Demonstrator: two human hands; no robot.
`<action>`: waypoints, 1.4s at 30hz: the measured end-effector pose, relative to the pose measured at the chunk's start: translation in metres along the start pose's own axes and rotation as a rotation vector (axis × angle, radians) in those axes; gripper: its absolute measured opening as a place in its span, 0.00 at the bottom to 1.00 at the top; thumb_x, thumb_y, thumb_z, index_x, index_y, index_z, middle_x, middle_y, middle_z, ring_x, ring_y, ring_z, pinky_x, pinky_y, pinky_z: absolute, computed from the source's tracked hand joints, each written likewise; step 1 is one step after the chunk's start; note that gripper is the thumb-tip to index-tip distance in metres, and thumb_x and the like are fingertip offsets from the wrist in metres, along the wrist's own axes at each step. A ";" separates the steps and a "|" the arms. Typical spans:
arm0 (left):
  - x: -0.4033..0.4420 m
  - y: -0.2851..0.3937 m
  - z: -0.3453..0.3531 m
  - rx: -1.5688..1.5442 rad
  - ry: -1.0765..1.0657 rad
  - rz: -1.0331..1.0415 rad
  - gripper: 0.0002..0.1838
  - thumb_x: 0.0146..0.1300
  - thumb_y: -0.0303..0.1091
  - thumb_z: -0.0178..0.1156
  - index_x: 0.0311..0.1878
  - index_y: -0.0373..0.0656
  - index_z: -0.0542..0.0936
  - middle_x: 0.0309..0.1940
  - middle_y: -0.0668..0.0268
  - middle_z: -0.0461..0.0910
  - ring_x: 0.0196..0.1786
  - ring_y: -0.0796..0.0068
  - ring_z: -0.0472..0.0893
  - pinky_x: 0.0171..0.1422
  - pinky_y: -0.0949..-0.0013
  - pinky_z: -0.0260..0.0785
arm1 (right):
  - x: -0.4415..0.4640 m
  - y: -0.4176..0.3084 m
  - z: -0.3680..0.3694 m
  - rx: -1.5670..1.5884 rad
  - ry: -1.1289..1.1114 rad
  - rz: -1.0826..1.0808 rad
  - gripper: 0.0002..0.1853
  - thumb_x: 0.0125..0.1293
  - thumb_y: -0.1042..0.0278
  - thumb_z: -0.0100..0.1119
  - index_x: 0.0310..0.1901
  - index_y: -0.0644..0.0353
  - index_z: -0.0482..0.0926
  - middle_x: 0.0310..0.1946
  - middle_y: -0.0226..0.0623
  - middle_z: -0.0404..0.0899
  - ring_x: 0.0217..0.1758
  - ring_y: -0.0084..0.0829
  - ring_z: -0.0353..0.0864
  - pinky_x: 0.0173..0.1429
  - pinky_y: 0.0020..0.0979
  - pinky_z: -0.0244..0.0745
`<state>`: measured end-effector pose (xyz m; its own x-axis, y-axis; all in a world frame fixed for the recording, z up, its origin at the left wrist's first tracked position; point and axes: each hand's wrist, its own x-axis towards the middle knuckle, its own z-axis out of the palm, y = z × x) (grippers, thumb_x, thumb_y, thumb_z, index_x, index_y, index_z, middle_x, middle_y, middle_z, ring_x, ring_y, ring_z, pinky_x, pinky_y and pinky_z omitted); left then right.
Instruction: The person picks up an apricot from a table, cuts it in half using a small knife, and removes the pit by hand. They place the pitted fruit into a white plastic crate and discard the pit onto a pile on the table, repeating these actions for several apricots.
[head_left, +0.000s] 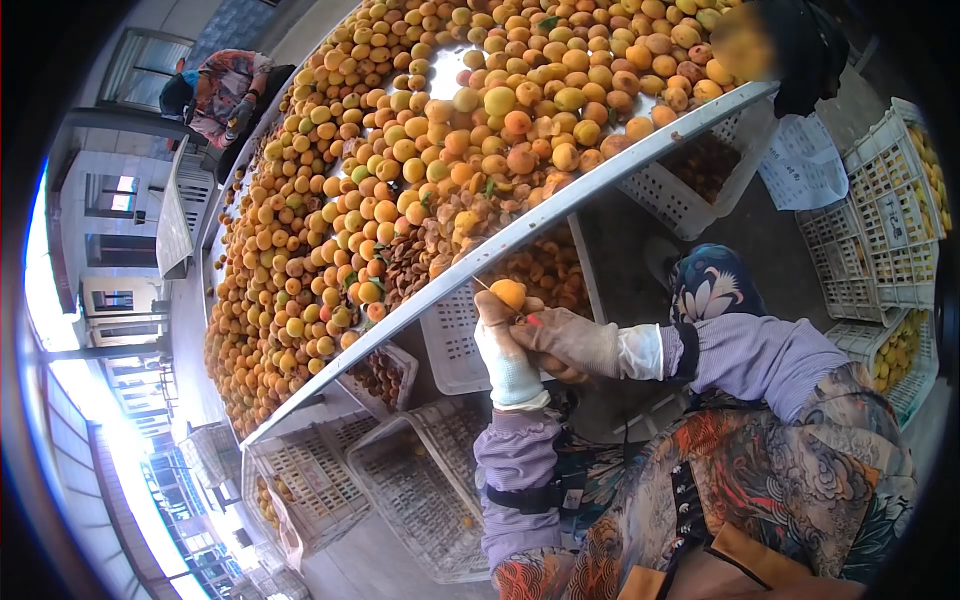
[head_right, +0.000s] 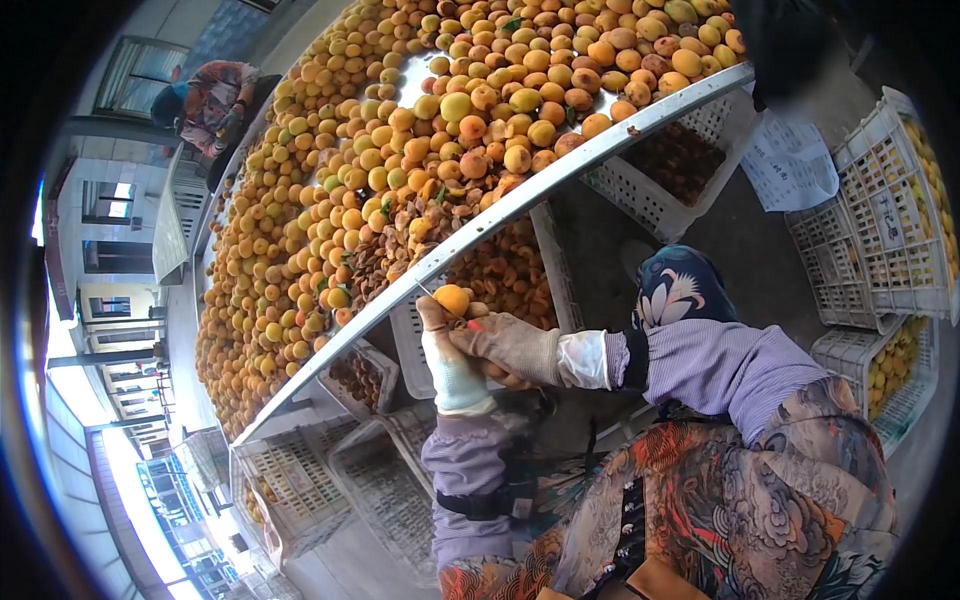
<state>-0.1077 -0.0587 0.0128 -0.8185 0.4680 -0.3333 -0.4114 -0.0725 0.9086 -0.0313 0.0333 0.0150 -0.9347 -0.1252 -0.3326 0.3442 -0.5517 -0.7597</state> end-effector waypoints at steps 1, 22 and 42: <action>0.000 -0.001 0.000 0.000 0.001 -0.001 0.31 0.63 0.63 0.50 0.40 0.38 0.75 0.27 0.64 0.77 0.30 0.73 0.77 0.36 0.72 0.73 | 0.001 0.001 0.002 -0.020 -0.005 -0.045 0.21 0.68 0.43 0.48 0.26 0.52 0.67 0.09 0.24 0.59 0.08 0.19 0.57 0.10 0.22 0.50; 0.004 -0.010 -0.014 -0.153 0.076 0.147 0.27 0.70 0.53 0.45 0.53 0.35 0.71 0.42 0.59 0.79 0.44 0.69 0.79 0.51 0.68 0.71 | 0.010 0.009 0.014 0.272 0.017 0.167 0.23 0.69 0.42 0.44 0.24 0.50 0.64 0.09 0.24 0.57 0.06 0.19 0.51 0.08 0.25 0.44; 0.010 -0.012 -0.031 -0.424 0.123 0.084 0.30 0.70 0.57 0.41 0.55 0.35 0.69 0.53 0.55 0.74 0.52 0.64 0.75 0.59 0.62 0.68 | 0.023 0.025 0.012 0.606 -0.112 0.256 0.24 0.68 0.38 0.42 0.24 0.48 0.63 0.09 0.19 0.53 0.08 0.16 0.47 0.11 0.23 0.40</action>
<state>-0.1238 -0.0806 -0.0090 -0.8871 0.3390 -0.3132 -0.4484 -0.4728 0.7585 -0.0457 0.0071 -0.0050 -0.8450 -0.3808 -0.3754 0.4764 -0.8550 -0.2050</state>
